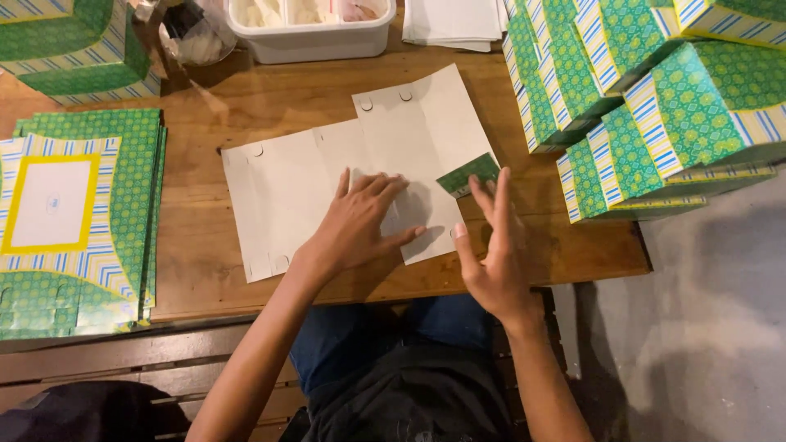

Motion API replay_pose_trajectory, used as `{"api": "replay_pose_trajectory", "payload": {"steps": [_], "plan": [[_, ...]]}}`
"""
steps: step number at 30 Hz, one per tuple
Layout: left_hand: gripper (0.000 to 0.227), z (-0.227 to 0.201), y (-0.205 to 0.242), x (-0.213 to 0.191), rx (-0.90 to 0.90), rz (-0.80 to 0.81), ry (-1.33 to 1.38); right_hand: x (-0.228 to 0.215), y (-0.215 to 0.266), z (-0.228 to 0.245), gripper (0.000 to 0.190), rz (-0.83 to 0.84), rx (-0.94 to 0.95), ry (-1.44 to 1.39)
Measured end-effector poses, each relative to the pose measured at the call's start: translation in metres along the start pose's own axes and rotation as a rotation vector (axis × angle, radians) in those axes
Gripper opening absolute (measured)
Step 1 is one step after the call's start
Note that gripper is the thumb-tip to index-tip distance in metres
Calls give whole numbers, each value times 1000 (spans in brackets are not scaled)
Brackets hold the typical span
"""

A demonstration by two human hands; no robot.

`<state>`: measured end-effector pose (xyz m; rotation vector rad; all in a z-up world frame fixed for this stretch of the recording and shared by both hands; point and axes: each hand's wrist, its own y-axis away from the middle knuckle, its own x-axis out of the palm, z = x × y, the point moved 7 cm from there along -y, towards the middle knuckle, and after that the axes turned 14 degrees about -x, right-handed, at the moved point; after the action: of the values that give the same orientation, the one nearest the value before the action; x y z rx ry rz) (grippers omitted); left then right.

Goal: The person assembles a small cardboard box by folding the flat sheet along pre-scored lines and securing the tabs with adhesive strips. The person works at a wooden table with stacks of finished boxes and adhesive materials nearby.

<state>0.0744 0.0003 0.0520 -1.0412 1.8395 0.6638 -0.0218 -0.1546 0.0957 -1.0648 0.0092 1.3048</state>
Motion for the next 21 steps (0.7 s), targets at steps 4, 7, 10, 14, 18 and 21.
{"api": "replay_pose_trajectory", "payload": {"steps": [4,7,10,14,18,21], "plan": [[79,-19,-26,-11,45,-26,38,8,5,1,79,18,-7,24],[58,-46,-34,-20,226,-43,363,14,10,-1,77,52,-7,37],[28,-50,-46,-11,282,-118,504,15,14,-5,71,77,4,54],[14,-31,-54,1,226,-121,608,3,27,-21,61,103,64,137],[16,-16,-48,-4,205,-83,710,-6,39,-32,42,178,77,249],[17,-7,-47,2,192,-52,750,-7,37,-30,37,178,67,232]]}}
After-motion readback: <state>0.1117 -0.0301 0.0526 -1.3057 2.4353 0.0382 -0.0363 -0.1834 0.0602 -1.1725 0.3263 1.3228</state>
